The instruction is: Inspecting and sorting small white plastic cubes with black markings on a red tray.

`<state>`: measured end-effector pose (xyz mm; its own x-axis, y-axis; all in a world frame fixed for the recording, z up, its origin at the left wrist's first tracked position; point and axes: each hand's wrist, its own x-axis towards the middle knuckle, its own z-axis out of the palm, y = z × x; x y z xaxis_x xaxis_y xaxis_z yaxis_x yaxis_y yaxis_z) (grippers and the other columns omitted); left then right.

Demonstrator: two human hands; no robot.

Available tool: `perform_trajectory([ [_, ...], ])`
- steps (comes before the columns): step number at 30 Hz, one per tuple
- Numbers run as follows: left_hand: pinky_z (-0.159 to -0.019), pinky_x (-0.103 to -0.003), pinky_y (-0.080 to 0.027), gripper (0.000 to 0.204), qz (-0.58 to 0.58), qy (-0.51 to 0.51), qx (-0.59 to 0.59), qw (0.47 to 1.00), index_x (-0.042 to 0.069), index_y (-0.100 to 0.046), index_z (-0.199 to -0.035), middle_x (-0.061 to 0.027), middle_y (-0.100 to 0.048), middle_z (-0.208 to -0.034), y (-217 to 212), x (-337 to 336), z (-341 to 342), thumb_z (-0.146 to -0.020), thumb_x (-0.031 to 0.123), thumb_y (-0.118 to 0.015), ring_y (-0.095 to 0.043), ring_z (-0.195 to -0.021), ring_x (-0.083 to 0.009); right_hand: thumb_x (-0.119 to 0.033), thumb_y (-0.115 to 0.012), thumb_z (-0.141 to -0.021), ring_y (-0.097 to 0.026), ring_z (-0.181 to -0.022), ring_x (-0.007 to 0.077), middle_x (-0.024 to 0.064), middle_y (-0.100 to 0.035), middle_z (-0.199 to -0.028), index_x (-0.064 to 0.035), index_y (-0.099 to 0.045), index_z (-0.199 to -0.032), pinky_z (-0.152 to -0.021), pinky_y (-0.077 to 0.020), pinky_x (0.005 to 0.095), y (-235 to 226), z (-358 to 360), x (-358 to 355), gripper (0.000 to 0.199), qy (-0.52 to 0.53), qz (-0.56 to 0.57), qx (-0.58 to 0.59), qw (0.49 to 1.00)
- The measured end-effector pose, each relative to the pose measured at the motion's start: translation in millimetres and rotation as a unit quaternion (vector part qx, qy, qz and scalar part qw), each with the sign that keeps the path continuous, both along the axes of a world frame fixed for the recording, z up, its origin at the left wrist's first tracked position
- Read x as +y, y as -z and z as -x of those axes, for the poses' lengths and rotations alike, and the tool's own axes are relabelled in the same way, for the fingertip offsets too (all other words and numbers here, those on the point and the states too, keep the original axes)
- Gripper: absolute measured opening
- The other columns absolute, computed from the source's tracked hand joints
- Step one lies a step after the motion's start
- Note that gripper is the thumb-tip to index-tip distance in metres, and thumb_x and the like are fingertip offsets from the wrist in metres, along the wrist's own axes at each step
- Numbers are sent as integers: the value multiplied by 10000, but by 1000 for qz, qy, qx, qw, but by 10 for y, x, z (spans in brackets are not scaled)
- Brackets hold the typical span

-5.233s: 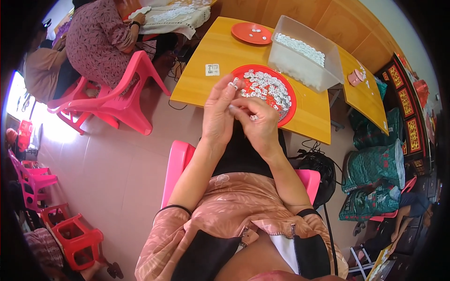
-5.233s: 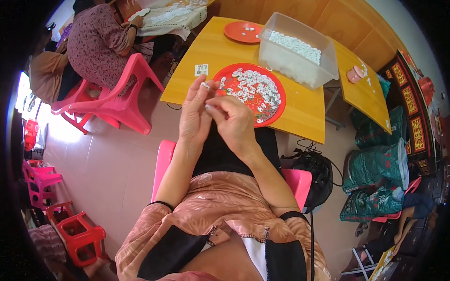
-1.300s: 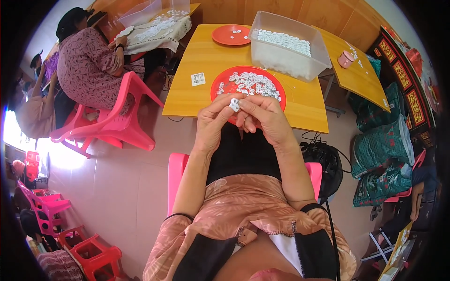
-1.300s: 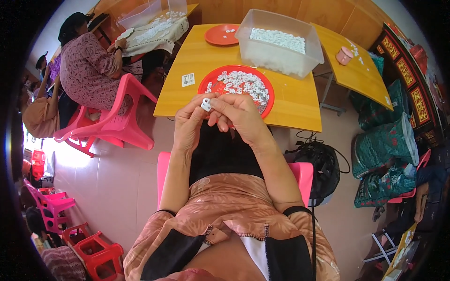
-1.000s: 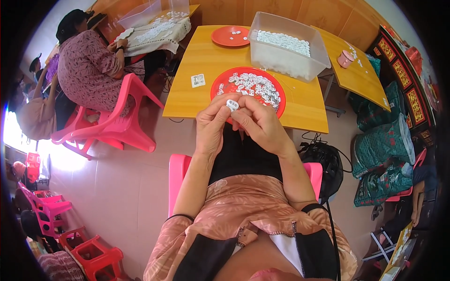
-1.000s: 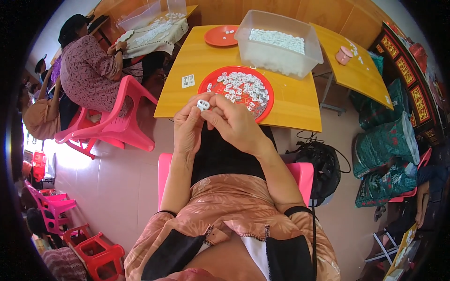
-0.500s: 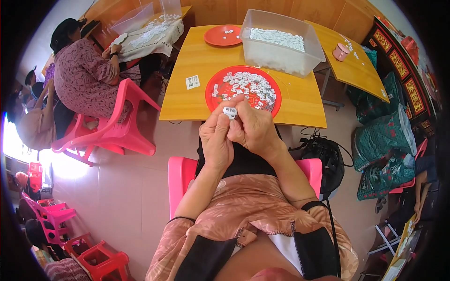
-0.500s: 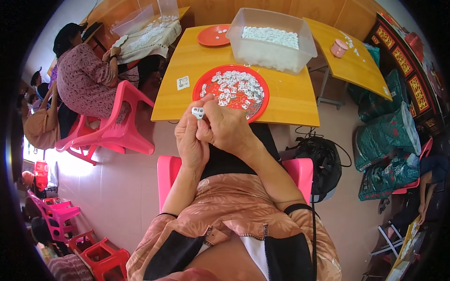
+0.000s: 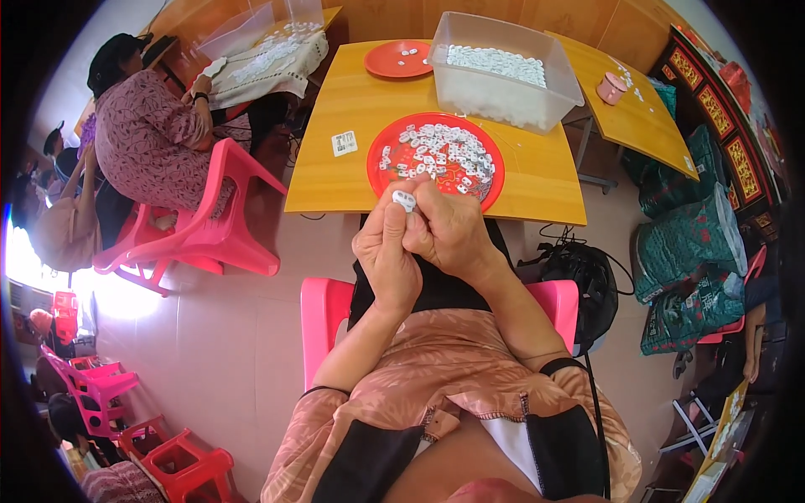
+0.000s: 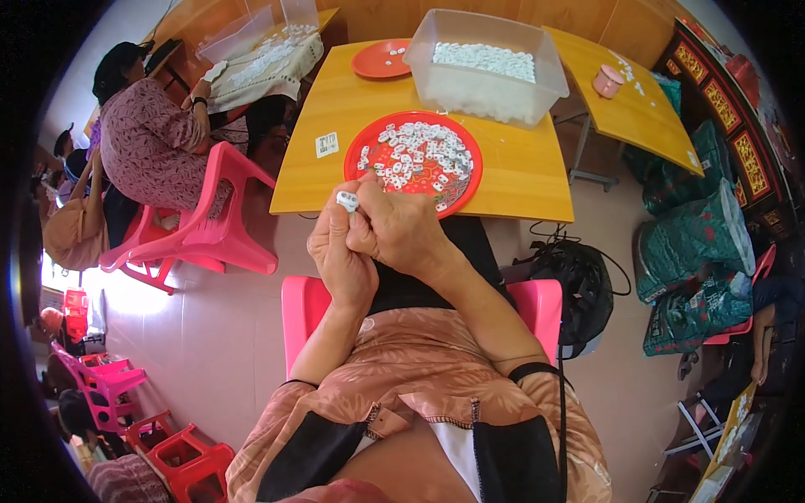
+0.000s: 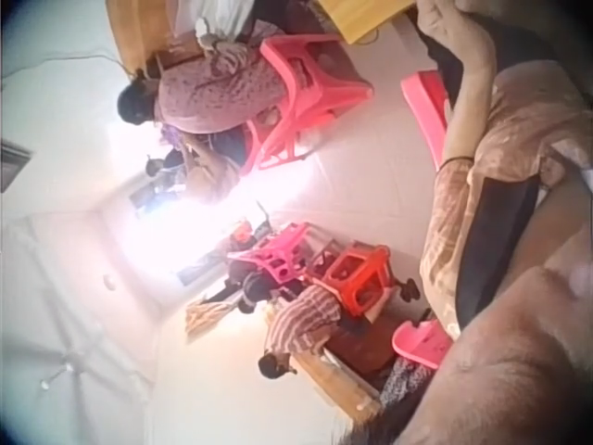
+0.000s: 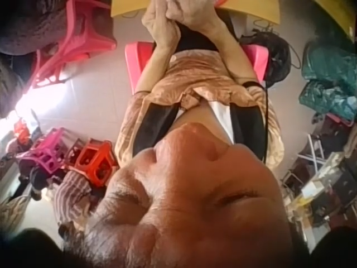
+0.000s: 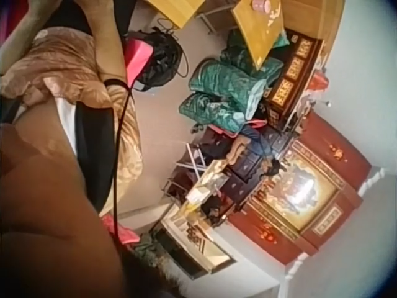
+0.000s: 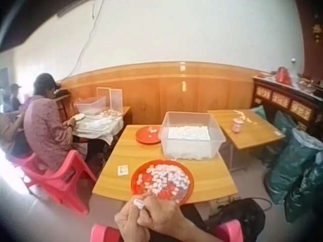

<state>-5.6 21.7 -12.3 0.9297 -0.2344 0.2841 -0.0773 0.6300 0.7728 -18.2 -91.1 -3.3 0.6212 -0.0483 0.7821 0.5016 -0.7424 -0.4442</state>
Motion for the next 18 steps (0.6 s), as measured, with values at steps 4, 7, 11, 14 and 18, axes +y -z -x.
perform_trajectory([
  [4, -997, -294, -520, 403, 1, 6, 1, 1000, -91, -649, -1283, -152, -700, -1266, 24, 34, -19, -1130, 259, -519, -665, -1116, -169, -70, -663, -888, -622, -555, 313, 137, -571, -670, -5, -589, -980, -517, -500, 407, -31, 37, 16, 135, -13, -16, -1, 1000],
  [7, -981, -284, -521, 386, -3, 5, 15, 1000, -87, -654, -1277, -119, -707, -1195, 44, 32, -32, -1131, 242, -516, -666, -1085, -153, -87, -649, -906, -634, -569, 322, 147, -574, -675, 8, -592, -1011, -522, -501, 408, -28, 29, 27, 154, -9, -8, -10, 1000],
  [11, -985, -282, -521, 379, 20, 12, 37, 999, -86, -640, -1303, -100, -694, -1188, 133, 4, -104, -1131, 226, -510, -658, -1096, -147, -146, -679, -931, -665, -568, 307, 136, -603, -649, 2, -581, -1034, -491, -507, 418, 30, -37, 18, 206, -3, 4, 18, 1000],
  [14, -1029, -295, -511, 394, 54, 24, 64, 996, -85, -609, -1348, -125, -671, -1290, 82, -21, -116, -1135, 227, -498, -643, -1169, -167, -167, -678, -956, -668, -590, 341, 150, -617, -676, 10, -576, -1078, -514, -518, 440, 22, -49, 51, 238, -6, -31, 50, 998],
  [18, -1091, -320, -485, 410, 32, 31, 56, 997, -73, -575, -1394, -156, -619, -1418, 38, -32, -116, -1141, 233, -471, -610, -1269, -201, -184, -650, -1006, -681, -693, 402, 194, -649, -763, -4, -592, -1101, -581, -522, 458, -69, 5, 81, 212, -43, -144, 122, 981],
])
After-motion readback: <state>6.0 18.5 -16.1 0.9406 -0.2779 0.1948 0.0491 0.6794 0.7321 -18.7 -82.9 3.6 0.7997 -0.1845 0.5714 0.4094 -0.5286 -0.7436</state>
